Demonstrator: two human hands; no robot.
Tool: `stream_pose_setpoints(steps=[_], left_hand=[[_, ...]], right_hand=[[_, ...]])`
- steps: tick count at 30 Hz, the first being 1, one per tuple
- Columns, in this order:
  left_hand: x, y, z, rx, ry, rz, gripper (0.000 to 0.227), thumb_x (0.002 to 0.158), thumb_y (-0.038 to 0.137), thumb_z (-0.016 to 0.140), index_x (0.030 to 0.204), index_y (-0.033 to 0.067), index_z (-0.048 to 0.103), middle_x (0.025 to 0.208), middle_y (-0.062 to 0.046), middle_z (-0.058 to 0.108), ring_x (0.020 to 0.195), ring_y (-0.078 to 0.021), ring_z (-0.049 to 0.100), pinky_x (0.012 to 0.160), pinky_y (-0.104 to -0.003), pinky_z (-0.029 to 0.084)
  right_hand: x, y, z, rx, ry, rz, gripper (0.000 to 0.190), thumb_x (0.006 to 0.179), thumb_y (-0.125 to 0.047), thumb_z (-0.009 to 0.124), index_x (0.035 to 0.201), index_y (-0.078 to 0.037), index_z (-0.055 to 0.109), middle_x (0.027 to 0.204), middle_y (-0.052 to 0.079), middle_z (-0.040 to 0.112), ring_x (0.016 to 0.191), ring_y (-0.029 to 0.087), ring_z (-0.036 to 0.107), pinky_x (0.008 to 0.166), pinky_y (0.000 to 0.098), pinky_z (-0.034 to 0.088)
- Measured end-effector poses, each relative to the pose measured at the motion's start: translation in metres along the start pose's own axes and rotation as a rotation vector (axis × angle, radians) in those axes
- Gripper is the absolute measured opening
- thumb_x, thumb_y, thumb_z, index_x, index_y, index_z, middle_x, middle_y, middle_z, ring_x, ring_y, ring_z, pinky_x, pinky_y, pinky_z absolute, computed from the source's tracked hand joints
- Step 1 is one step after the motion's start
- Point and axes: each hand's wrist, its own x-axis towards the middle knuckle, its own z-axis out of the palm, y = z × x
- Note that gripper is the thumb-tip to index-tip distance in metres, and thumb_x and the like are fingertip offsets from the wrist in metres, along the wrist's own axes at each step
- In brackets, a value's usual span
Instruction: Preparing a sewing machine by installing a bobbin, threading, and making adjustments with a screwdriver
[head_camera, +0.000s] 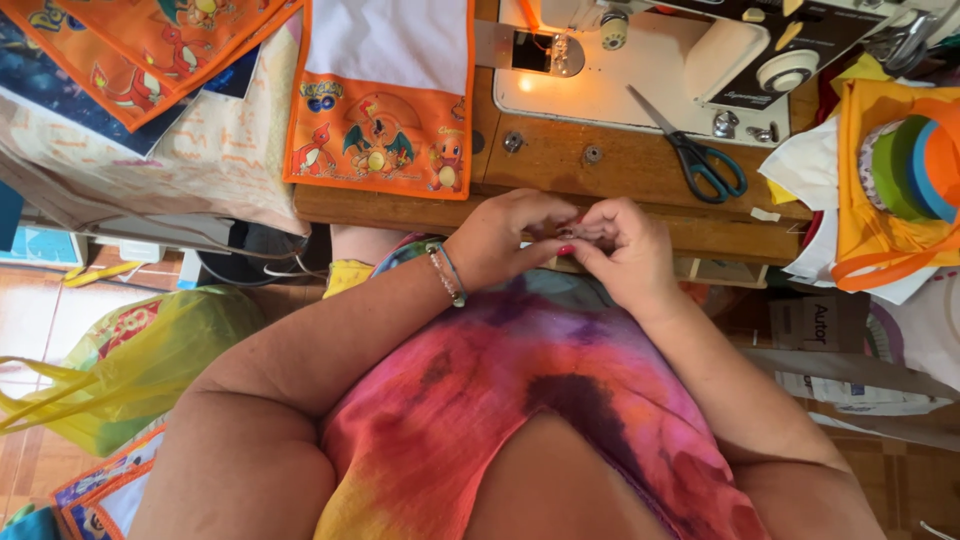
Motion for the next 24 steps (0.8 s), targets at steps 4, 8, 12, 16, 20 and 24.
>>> stream_pose_setpoints(steps=[4,8,12,16,20,24], left_hand=[[0.002,-0.003,-0.002,-0.038,0.032,0.076,0.024,0.092,0.014,0.077,0.116,0.0121,0.075,0.106,-0.012,0.073,0.098,-0.0348,0.073,0.082,-0.042,0.062],[0.003,-0.012,-0.004,0.075,0.136,0.018,0.021,0.089,0.009,0.076,0.109,0.0116,0.076,0.095,-0.011,0.076,0.089,-0.0322,0.075,0.076,-0.039,0.062],[0.001,-0.021,-0.013,0.051,0.226,-0.03,0.023,0.087,0.007,0.078,0.109,0.0133,0.076,0.088,-0.008,0.075,0.084,-0.0276,0.076,0.071,-0.035,0.064],[-0.001,-0.019,-0.021,-0.057,0.245,-0.027,0.024,0.086,0.004,0.08,0.109,0.0102,0.078,0.089,-0.011,0.072,0.085,-0.0287,0.076,0.072,-0.034,0.063],[0.001,-0.019,-0.025,-0.054,0.224,-0.013,0.023,0.085,0.005,0.08,0.107,0.009,0.078,0.086,-0.012,0.07,0.082,-0.0295,0.075,0.071,-0.035,0.063],[-0.001,-0.012,-0.029,-0.07,0.212,0.005,0.023,0.086,0.005,0.079,0.109,0.0092,0.078,0.085,-0.014,0.069,0.082,-0.0318,0.075,0.07,-0.037,0.064]], right_hand=[[0.0,-0.003,0.004,0.048,0.007,0.014,0.035,0.087,0.002,0.077,0.114,-0.001,0.056,0.105,0.018,0.078,0.098,0.022,0.076,0.084,0.0367,0.061],[0.016,-0.005,-0.008,-0.065,0.02,-0.1,0.039,0.09,-0.004,0.075,0.126,-0.01,0.061,0.114,0.013,0.074,0.107,0.025,0.072,0.088,0.0368,0.059],[0.046,0.085,-0.067,-0.864,0.29,-0.255,0.019,0.091,-0.024,0.082,0.11,-0.026,0.077,0.103,-0.002,0.066,0.1,0.024,0.066,0.086,0.0364,0.054],[0.048,0.128,-0.102,-0.993,0.344,-0.15,0.036,0.084,-0.029,0.091,0.117,-0.017,0.081,0.112,0.01,0.062,0.102,0.033,0.064,0.085,0.0416,0.056],[0.055,0.122,-0.106,-1.139,0.214,-0.094,0.042,0.083,-0.022,0.083,0.123,-0.012,0.077,0.107,0.014,0.059,0.098,0.038,0.065,0.07,0.0483,0.062],[0.058,0.095,-0.103,-1.255,0.044,-0.089,0.04,0.079,-0.012,0.078,0.118,-0.005,0.074,0.105,0.019,0.055,0.095,0.042,0.062,0.062,0.0517,0.063]])
